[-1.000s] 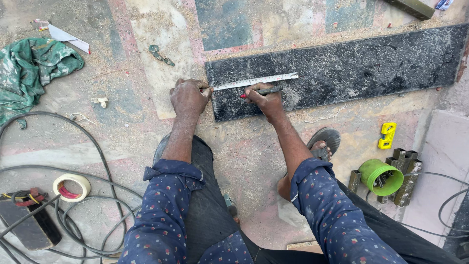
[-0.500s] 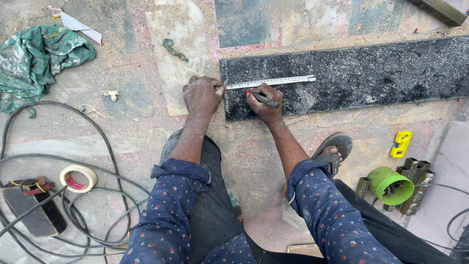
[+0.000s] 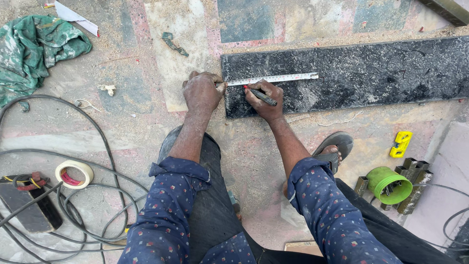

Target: The person sits on the floor and uses a tape measure and a red marker to measure and mark a long, dark rectangular stone slab. They also use a square metal tube to draw precise lines and squares on the stone surface.

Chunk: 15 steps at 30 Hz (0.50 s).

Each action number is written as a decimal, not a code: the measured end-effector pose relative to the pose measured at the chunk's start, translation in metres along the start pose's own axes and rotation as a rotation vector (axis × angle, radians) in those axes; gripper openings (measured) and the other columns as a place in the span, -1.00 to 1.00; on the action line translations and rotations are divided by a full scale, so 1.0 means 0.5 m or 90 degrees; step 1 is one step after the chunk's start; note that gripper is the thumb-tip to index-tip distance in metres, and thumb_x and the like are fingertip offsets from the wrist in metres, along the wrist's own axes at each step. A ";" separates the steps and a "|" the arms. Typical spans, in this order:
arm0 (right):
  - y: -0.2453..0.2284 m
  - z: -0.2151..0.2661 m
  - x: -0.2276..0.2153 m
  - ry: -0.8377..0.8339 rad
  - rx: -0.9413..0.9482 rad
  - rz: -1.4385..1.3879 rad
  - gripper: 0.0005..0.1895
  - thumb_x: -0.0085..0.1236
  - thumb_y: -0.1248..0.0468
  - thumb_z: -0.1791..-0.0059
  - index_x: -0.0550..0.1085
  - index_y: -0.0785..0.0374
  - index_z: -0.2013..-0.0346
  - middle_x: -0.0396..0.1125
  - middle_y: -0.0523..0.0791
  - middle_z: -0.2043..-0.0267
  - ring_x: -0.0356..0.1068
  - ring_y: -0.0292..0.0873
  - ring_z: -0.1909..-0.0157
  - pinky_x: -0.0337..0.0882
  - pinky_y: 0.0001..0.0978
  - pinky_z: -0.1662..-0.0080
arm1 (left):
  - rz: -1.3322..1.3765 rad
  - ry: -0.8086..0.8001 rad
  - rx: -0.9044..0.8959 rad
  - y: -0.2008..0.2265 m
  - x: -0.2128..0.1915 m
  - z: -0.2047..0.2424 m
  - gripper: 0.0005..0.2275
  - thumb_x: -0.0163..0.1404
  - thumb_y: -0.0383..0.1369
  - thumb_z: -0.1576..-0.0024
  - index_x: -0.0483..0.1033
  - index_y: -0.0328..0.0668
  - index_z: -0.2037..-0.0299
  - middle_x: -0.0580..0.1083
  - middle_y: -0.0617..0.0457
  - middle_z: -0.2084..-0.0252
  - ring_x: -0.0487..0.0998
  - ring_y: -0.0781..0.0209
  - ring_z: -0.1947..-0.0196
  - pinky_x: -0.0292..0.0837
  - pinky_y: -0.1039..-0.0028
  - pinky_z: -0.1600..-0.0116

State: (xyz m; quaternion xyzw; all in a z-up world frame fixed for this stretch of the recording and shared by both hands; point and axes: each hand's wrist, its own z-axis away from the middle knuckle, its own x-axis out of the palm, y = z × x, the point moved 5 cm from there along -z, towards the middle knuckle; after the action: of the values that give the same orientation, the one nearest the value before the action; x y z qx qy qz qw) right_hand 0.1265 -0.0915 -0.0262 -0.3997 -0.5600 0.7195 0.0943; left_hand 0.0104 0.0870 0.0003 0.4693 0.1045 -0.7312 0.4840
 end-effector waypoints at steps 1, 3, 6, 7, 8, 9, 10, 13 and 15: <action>0.000 0.000 0.000 -0.001 0.004 0.003 -0.89 0.30 0.24 0.01 0.60 0.23 0.29 0.57 -0.10 0.25 0.62 -0.25 0.25 0.64 -0.43 0.22 | 0.000 0.000 0.001 0.000 0.000 0.000 -0.81 0.25 -0.05 -0.06 0.74 0.21 0.22 0.61 0.24 0.14 0.47 0.18 -0.04 0.34 0.19 -0.16; 0.001 -0.002 0.001 -0.001 0.002 0.011 -0.89 0.30 0.24 0.01 0.61 0.23 0.29 0.57 -0.10 0.26 0.62 -0.25 0.25 0.64 -0.42 0.23 | 0.003 0.009 0.005 0.001 -0.002 0.002 -0.81 0.25 -0.05 -0.06 0.74 0.21 0.22 0.61 0.24 0.14 0.47 0.18 -0.03 0.35 0.19 -0.15; 0.000 -0.003 0.002 -0.001 -0.006 0.026 -0.89 0.30 0.24 0.00 0.61 0.23 0.29 0.57 -0.10 0.26 0.62 -0.24 0.26 0.65 -0.41 0.23 | 0.002 0.011 0.009 0.002 -0.003 0.002 -0.81 0.25 -0.05 -0.06 0.74 0.21 0.21 0.61 0.23 0.15 0.48 0.17 -0.03 0.36 0.19 -0.15; 0.001 -0.004 0.002 -0.003 -0.006 0.030 -0.88 0.31 0.24 0.00 0.61 0.23 0.29 0.57 -0.10 0.26 0.62 -0.24 0.26 0.64 -0.41 0.24 | 0.000 0.010 0.010 0.002 -0.003 0.002 -0.81 0.25 -0.05 -0.07 0.74 0.21 0.21 0.61 0.23 0.16 0.48 0.16 -0.03 0.36 0.19 -0.15; 0.001 -0.004 0.003 -0.005 -0.005 0.034 -0.88 0.31 0.24 0.00 0.61 0.23 0.29 0.57 -0.10 0.26 0.62 -0.24 0.26 0.64 -0.41 0.24 | 0.000 0.006 0.007 0.002 -0.003 0.001 -0.81 0.25 -0.05 -0.07 0.74 0.21 0.21 0.61 0.23 0.16 0.48 0.16 -0.03 0.36 0.19 -0.15; 0.000 -0.003 0.003 -0.003 -0.011 0.035 -0.88 0.31 0.24 0.00 0.61 0.23 0.28 0.56 -0.10 0.26 0.62 -0.23 0.26 0.64 -0.41 0.24 | 0.001 0.003 0.005 0.002 -0.003 -0.001 -0.81 0.25 -0.05 -0.06 0.74 0.21 0.22 0.61 0.22 0.17 0.48 0.16 -0.02 0.36 0.19 -0.15; 0.000 -0.003 0.002 -0.001 -0.016 0.037 -0.88 0.31 0.24 0.00 0.61 0.23 0.28 0.56 -0.10 0.27 0.62 -0.23 0.26 0.64 -0.40 0.24 | 0.001 -0.002 0.003 0.002 -0.002 -0.001 -0.81 0.25 -0.05 -0.06 0.74 0.21 0.22 0.61 0.22 0.17 0.48 0.16 -0.02 0.36 0.19 -0.15; 0.001 -0.003 0.003 -0.006 -0.016 0.038 -0.88 0.30 0.24 0.00 0.61 0.23 0.28 0.56 -0.10 0.26 0.62 -0.23 0.26 0.64 -0.40 0.24 | 0.003 0.007 0.009 0.002 -0.004 -0.001 -0.82 0.26 -0.06 -0.05 0.74 0.21 0.22 0.60 0.22 0.17 0.48 0.15 -0.01 0.37 0.19 -0.14; 0.003 -0.001 0.004 -0.007 -0.017 0.042 -0.88 0.30 0.23 0.00 0.61 0.23 0.28 0.56 -0.10 0.26 0.62 -0.23 0.27 0.64 -0.40 0.25 | 0.005 0.004 0.004 0.001 -0.002 0.000 -0.82 0.26 -0.06 -0.05 0.74 0.21 0.23 0.61 0.22 0.17 0.48 0.16 -0.02 0.37 0.19 -0.14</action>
State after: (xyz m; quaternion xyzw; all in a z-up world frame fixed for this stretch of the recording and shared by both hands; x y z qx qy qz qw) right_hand 0.1260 -0.0905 -0.0284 -0.4153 -0.5563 0.7171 0.0619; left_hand 0.0109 0.0875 0.0013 0.4737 0.1019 -0.7279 0.4852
